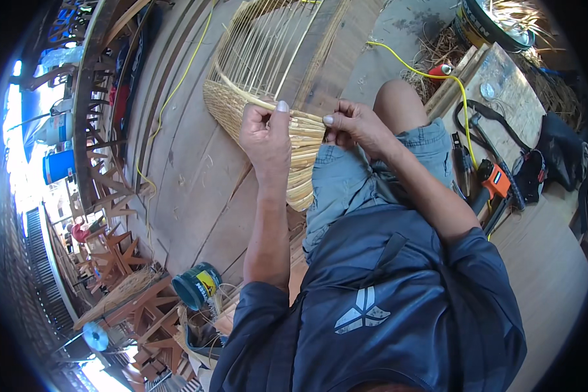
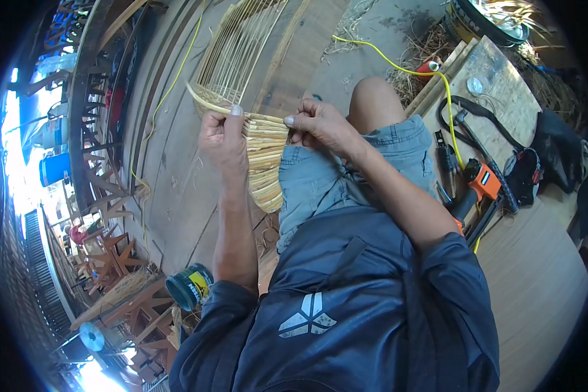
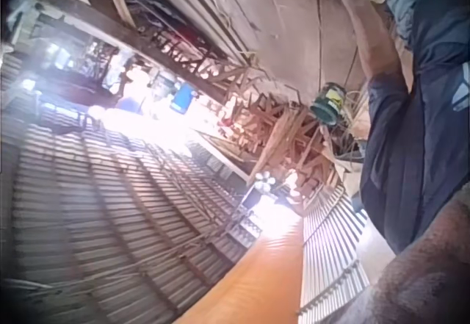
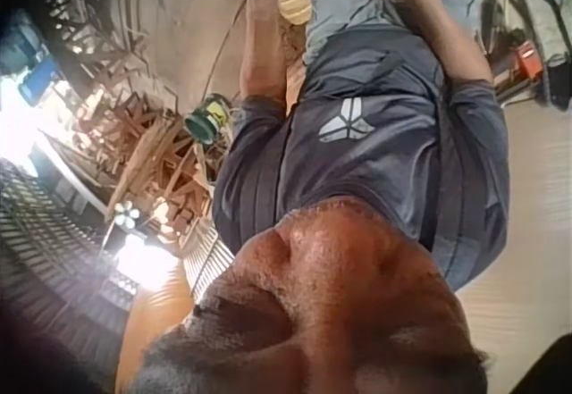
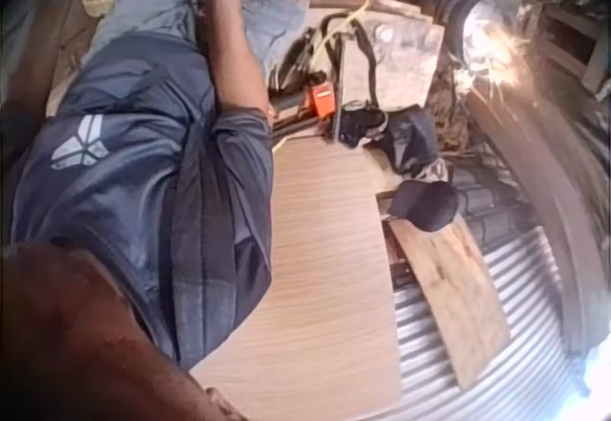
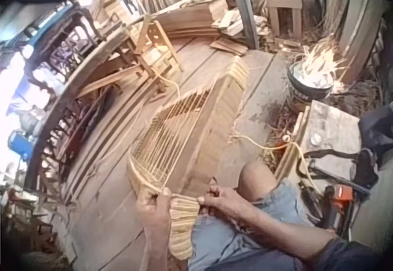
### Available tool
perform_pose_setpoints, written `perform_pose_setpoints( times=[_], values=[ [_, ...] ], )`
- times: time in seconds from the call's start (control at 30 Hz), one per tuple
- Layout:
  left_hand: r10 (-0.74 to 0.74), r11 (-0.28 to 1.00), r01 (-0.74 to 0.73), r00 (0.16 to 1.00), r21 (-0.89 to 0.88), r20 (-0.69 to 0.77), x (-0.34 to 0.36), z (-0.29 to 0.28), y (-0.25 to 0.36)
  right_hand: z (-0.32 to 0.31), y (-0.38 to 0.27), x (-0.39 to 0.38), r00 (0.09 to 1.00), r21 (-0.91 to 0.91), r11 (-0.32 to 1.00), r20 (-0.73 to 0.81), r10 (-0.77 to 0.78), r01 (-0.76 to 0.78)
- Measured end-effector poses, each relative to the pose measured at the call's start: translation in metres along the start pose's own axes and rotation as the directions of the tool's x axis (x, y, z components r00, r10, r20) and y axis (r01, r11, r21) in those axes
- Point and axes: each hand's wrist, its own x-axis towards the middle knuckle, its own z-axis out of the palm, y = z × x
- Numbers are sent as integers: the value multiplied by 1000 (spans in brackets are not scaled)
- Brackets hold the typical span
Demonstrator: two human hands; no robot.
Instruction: The recorder is assembling and weaving a structure made of bamboo strips, using tools like a hammer, nails, and a pneumatic stapler.
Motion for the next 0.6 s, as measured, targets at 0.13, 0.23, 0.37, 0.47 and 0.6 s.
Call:
perform_pose_setpoints(
  times=[0.13,0.23,0.37,0.47,0.6],
  values=[
    [-126,991,124,991,-57,-47,1,4,3,1,-8,2,997,-44,997,-34,67,-69],
    [-198,979,195,976,-52,-84,3,3,3,7,-10,2,998,-112,993,-59,32,-38],
    [-65,988,78,993,134,-102,7,0,-9,8,-9,0,995,-136,990,-98,12,-25],
    [-209,904,222,975,366,-74,11,1,-2,11,-14,-2,991,-164,986,-131,-1,-21],
    [-213,893,207,977,400,-31,19,-16,-2,23,-8,8,997,-101,993,-42,-64,59]
  ],
)
